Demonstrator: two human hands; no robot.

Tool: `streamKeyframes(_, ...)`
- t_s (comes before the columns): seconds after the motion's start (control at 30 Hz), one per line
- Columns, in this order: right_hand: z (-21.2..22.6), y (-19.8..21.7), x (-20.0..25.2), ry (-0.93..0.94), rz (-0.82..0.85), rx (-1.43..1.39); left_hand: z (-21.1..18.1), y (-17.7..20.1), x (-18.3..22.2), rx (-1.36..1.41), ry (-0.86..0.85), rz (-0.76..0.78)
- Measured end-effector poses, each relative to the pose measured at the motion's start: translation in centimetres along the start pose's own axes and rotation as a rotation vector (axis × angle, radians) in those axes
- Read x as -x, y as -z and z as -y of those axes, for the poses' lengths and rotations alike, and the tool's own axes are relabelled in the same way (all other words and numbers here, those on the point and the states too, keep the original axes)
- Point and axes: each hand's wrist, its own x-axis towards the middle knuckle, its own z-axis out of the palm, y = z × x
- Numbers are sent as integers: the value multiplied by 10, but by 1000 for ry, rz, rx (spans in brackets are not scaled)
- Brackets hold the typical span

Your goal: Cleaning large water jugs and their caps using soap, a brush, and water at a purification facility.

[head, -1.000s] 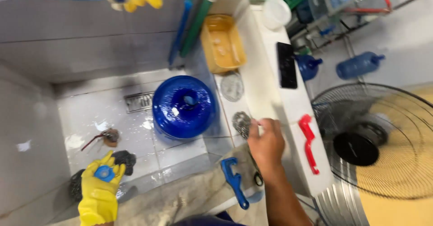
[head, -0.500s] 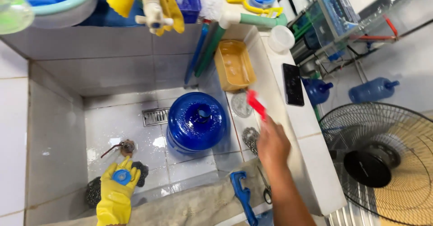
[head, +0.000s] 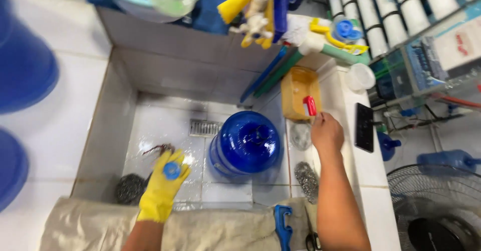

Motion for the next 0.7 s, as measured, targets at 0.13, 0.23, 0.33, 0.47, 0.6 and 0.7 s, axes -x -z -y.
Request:
streamKeyframes(0.13,74,29,138,7,201,92,22,-19,-43,533,438,97)
streamKeyframes(0.23,115,-20,216,254,325,-23,39,-42,-75,595,425,199)
streamKeyframes(0.33,135,-88,223,520,226,-8,91,-50,-129,712,416,217)
streamKeyframes(0.47,167,-70,276,627,254,48,7,-41,-88,610,311,269)
streamKeyframes(0.6,192,-64,259,440,308,21,-9,-43,-61,632,268,230)
streamKeyframes(0.7,209,-61,266,399,382,30,-46,-42,-54,669,212,274)
